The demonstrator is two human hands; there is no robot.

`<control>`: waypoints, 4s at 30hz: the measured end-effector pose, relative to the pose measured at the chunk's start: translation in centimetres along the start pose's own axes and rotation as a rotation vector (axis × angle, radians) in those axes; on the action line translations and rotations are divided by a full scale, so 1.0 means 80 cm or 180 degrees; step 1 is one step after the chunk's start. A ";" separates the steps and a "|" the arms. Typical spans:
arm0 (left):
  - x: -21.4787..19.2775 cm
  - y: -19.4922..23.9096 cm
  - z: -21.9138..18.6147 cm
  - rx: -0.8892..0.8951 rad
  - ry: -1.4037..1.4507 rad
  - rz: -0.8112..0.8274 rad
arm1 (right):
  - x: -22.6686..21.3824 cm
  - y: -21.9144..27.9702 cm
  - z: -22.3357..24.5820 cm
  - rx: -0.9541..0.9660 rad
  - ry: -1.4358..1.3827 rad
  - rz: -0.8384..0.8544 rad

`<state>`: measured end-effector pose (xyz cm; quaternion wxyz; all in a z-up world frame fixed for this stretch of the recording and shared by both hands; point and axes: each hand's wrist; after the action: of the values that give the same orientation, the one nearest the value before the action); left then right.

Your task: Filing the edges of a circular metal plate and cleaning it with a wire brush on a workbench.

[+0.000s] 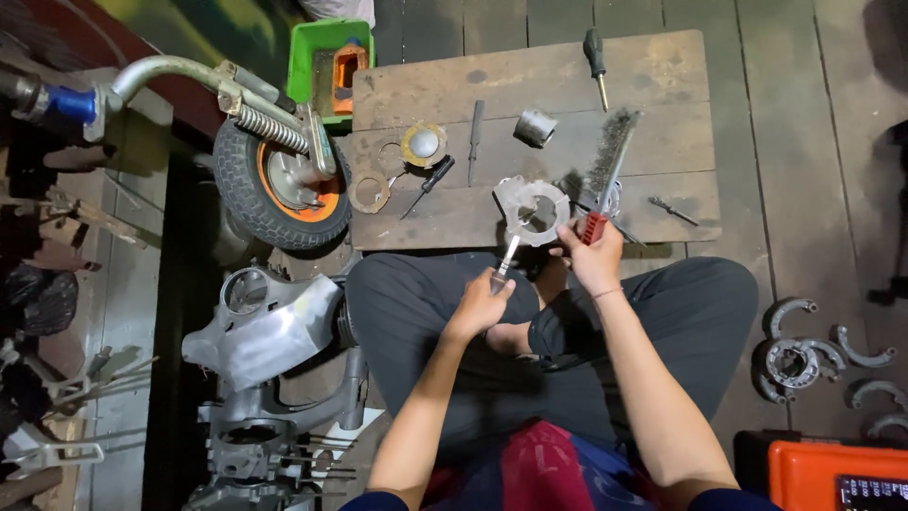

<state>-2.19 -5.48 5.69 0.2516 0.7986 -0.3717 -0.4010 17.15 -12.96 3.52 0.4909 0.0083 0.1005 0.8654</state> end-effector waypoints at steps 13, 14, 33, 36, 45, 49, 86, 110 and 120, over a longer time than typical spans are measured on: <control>0.002 -0.015 0.020 0.0118 -0.0187 -0.0018 | -0.044 -0.041 -0.036 -0.0162 -0.0033 0.0509; 0.002 -0.018 0.022 0.0146 -0.0220 -0.0014 | -0.046 -0.041 -0.038 -0.0119 0.0025 0.0525; -0.012 -0.052 0.023 -0.0166 -0.0291 -0.0191 | -0.029 -0.039 -0.031 -0.0306 0.0921 0.0815; -0.013 -0.090 0.034 -0.0295 -0.0219 -0.0301 | -0.031 -0.030 -0.049 -0.0259 0.1382 0.0777; -0.007 -0.165 0.027 -0.0793 -0.0156 -0.0330 | -0.008 0.029 0.002 0.0143 0.1606 0.1139; 0.001 -0.159 0.029 -0.1045 0.0042 -0.0328 | -0.004 0.029 -0.028 0.0244 0.1858 0.1279; -0.016 -0.139 -0.004 -0.1244 -0.0035 -0.0356 | 0.016 0.019 -0.025 0.0464 0.2545 0.1745; -0.008 -0.167 0.011 -0.1216 -0.0115 -0.0295 | 0.007 0.055 -0.028 0.0397 0.2576 0.1773; -0.007 -0.164 0.013 -0.1192 -0.0148 -0.0309 | 0.039 0.005 -0.041 0.0136 0.2634 0.1733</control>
<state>1.89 2.72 -3.82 0.3674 0.7453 -0.2574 -0.4932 14.84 -11.05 0.16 0.1657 -0.2999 0.2988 0.8907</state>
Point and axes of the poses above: each hand's wrist, its own y-axis away from the middle knuckle, its own x-axis out of the palm, z = x × y, and after that the axes turned 11 degrees about -x, right-handed
